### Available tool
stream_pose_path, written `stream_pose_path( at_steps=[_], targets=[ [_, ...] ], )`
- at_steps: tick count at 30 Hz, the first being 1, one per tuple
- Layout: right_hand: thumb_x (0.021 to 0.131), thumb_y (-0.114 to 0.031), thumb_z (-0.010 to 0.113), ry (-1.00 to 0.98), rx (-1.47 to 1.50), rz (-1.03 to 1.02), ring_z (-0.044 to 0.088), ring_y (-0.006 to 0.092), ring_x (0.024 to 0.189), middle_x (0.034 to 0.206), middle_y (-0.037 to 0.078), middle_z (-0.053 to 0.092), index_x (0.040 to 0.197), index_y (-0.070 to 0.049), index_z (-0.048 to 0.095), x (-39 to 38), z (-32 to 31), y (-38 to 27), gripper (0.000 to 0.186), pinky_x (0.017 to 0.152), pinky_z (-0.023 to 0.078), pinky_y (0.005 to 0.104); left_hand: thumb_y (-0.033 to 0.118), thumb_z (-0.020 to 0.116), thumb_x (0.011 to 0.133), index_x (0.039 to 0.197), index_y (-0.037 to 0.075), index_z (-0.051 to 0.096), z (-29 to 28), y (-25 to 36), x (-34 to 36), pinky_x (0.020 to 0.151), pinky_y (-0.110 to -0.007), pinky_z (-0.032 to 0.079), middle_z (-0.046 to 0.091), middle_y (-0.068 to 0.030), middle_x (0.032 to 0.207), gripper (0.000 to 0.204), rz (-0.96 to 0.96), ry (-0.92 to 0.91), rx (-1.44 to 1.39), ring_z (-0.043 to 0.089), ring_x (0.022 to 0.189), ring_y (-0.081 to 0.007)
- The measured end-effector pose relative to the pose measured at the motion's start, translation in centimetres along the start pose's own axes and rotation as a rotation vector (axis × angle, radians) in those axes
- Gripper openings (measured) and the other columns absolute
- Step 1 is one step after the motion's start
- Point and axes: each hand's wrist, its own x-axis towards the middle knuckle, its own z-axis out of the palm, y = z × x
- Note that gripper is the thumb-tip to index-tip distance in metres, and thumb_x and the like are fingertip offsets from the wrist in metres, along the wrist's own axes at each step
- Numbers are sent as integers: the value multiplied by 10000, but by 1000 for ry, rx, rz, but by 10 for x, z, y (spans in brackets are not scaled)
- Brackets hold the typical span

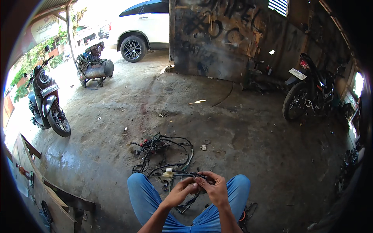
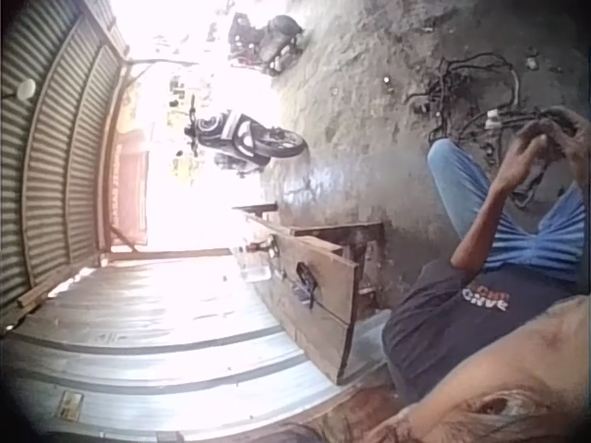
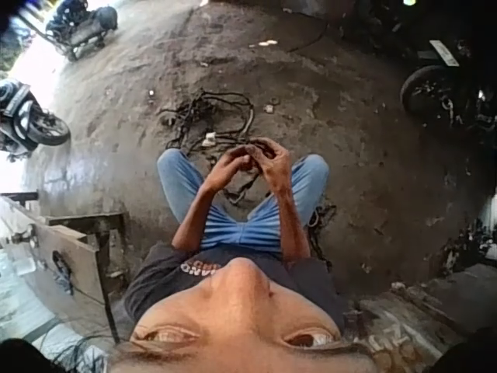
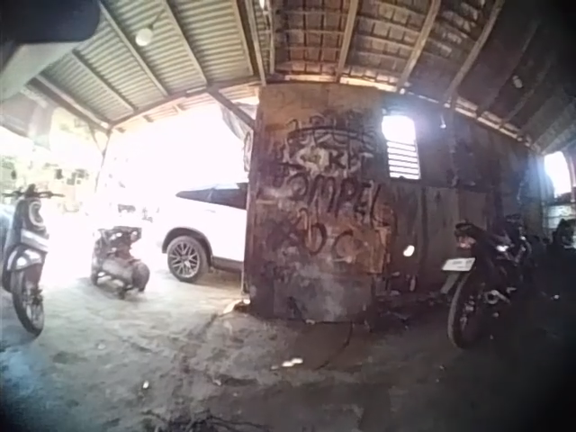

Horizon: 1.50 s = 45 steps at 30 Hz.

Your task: Repairing and organizing a motorcycle wiring harness using scissors.

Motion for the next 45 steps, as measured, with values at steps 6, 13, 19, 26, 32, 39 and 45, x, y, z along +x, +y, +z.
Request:
stream_pose_path(
  at_steps=[6,13,19,26,32,39,45],
  targets=[
    [920,-164,781,21,-8,99,643,65,788,899,44,717,1135,38,705,8,-6,-5,305,687,512,204,266,696,967,1385,-29,546,2,9,-3,1063,-330,442,618,-69,1341,533,-29,-100,-30,568,1232,-157],
    [929,-159,768,67,48,132,622,48,803,912,33,718,1139,49,692,6,-3,6,305,696,467,186,281,589,1050,1273,-9,606,8,3,4,904,-313,518,675,-99,1121,366,173,29,291,635,1028,-134],
    [935,-168,763,107,98,174,621,45,802,914,17,721,1142,38,696,8,1,7,300,687,444,178,245,514,1080,1091,0,637,-15,-7,14,529,-274,514,669,-83,923,275,267,18,493,632,667,-131],
    [920,-148,776,205,-130,-76,601,49,803,934,32,727,1184,79,699,6,30,11,357,713,497,217,209,550,1052,964,16,608,-14,-12,32,353,-257,339,546,-21,578,219,36,201,-14,494,386,-106],
    [913,-179,783,-65,-224,-37,623,70,825,926,44,738,1116,57,738,9,5,-14,315,725,509,223,192,599,950,890,57,665,-35,33,26,450,-218,347,553,40,658,162,-577,-118,208,510,554,-42],
    [964,-169,723,17,57,9,616,61,743,859,16,730,1056,23,753,6,2,15,215,632,486,224,277,693,963,1225,91,528,-40,40,34,420,-216,400,591,17,728,362,-264,-402,223,560,601,-70],
    [962,-264,738,309,96,74,413,7,574,736,-67,609,1004,-5,740,20,-11,25,263,488,287,215,317,594,1043,1166,89,497,-26,1,33,498,-234,447,565,-22,1056,276,-134,-67,7,587,827,-97]
  ],
)
